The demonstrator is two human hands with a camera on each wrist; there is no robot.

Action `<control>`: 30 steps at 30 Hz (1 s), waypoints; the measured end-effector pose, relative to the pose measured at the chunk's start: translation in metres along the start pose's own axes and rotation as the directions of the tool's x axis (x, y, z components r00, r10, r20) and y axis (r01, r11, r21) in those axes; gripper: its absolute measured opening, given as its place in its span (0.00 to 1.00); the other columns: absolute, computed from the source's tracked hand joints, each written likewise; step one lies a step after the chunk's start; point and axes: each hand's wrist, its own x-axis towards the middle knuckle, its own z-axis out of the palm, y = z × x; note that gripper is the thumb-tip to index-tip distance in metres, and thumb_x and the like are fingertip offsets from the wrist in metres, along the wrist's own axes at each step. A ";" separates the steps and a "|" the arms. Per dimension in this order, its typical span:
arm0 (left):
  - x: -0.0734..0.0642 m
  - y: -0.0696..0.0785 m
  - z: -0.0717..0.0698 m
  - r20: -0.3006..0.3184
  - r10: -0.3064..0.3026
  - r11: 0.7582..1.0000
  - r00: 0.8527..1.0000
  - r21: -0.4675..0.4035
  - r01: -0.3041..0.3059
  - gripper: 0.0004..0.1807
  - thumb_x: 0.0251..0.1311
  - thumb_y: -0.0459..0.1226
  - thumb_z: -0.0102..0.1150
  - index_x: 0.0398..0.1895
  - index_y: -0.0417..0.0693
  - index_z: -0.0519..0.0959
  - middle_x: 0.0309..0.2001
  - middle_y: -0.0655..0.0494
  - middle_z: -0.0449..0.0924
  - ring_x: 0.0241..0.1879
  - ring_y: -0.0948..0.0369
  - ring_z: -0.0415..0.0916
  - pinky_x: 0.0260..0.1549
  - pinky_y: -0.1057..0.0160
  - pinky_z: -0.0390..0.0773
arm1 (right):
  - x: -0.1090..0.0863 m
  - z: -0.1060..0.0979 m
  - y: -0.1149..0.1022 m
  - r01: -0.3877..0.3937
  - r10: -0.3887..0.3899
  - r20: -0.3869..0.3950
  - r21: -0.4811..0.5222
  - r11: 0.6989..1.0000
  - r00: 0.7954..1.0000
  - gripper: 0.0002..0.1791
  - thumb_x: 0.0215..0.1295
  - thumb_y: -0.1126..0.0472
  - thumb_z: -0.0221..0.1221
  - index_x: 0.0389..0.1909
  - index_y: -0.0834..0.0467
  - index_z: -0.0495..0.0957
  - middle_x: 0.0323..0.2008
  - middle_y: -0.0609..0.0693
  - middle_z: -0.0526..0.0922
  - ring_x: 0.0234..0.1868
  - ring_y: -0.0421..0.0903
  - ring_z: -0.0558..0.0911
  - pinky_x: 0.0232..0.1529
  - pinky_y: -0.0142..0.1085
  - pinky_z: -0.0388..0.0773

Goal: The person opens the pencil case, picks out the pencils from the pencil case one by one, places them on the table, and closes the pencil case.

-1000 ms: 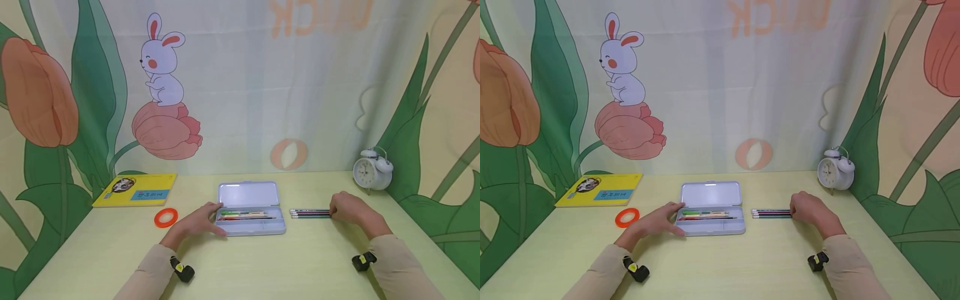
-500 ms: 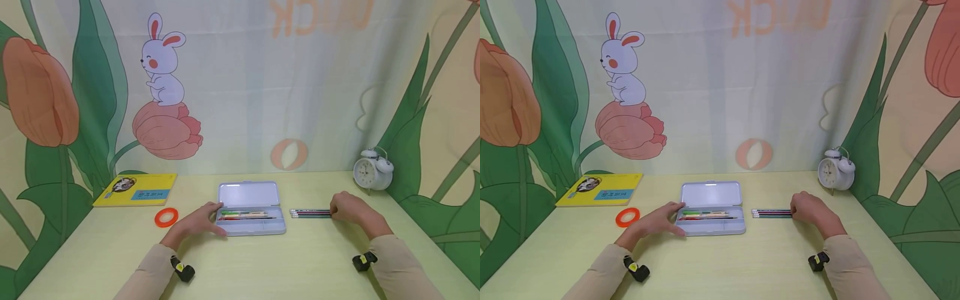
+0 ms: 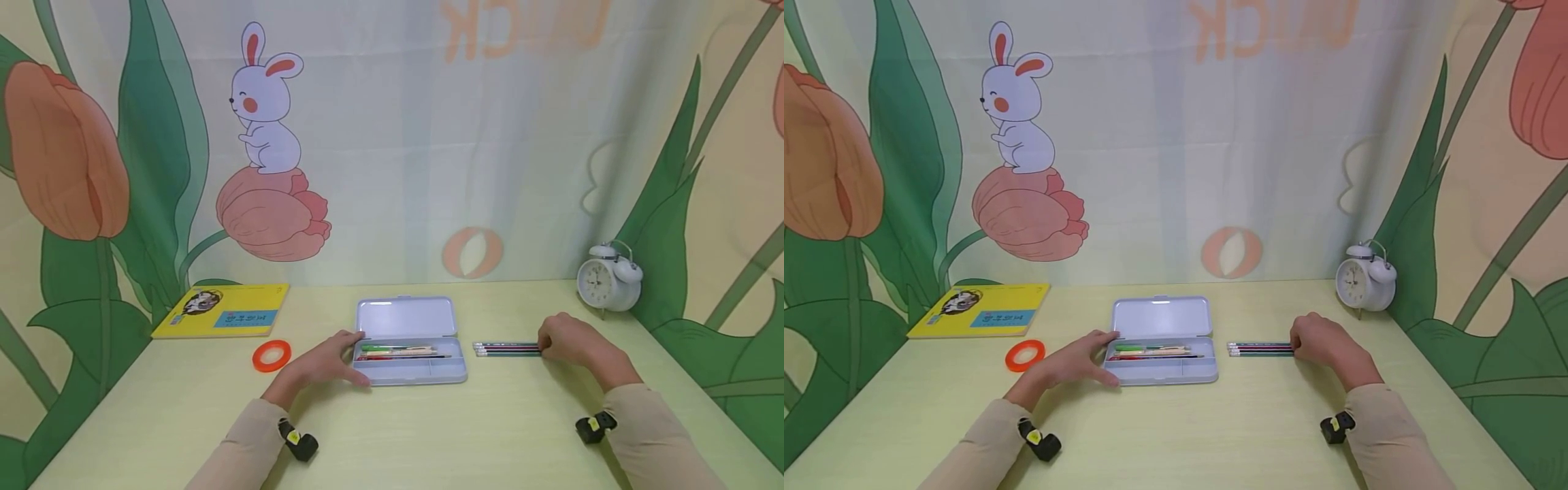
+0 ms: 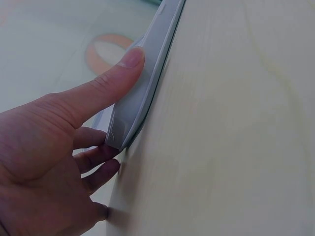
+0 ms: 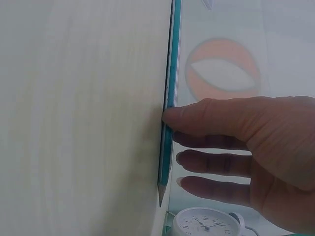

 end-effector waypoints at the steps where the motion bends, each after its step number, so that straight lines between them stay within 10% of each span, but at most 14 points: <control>1: 0.000 0.000 0.000 0.000 0.001 1.000 1.000 -0.001 -0.001 0.59 0.40 0.53 0.81 0.77 0.52 0.61 0.71 0.49 0.61 0.70 0.48 0.57 0.67 0.40 0.62 | 0.000 0.000 0.000 -0.001 0.001 0.001 -0.001 1.000 1.000 0.07 0.55 0.69 0.68 0.25 0.54 0.85 0.26 0.42 0.80 0.28 0.40 0.75 0.32 0.40 0.78; 16: -0.002 0.000 0.000 -0.009 -0.011 1.000 1.000 -0.006 0.011 0.59 0.40 0.53 0.81 0.77 0.52 0.61 0.72 0.48 0.60 0.71 0.47 0.57 0.67 0.40 0.62 | 0.007 -0.004 -0.013 -0.014 0.016 -0.043 0.045 0.999 0.999 0.05 0.58 0.71 0.66 0.34 0.60 0.86 0.32 0.47 0.83 0.33 0.44 0.78 0.37 0.43 0.81; 30: -0.002 0.002 0.001 0.002 -0.001 1.000 1.000 -0.014 0.001 0.58 0.40 0.53 0.81 0.77 0.52 0.61 0.71 0.49 0.62 0.70 0.48 0.57 0.67 0.40 0.62 | 0.029 -0.017 -0.075 0.193 -0.176 -0.236 0.053 0.980 0.956 0.08 0.58 0.70 0.66 0.39 0.62 0.87 0.34 0.49 0.87 0.33 0.45 0.84 0.36 0.40 0.83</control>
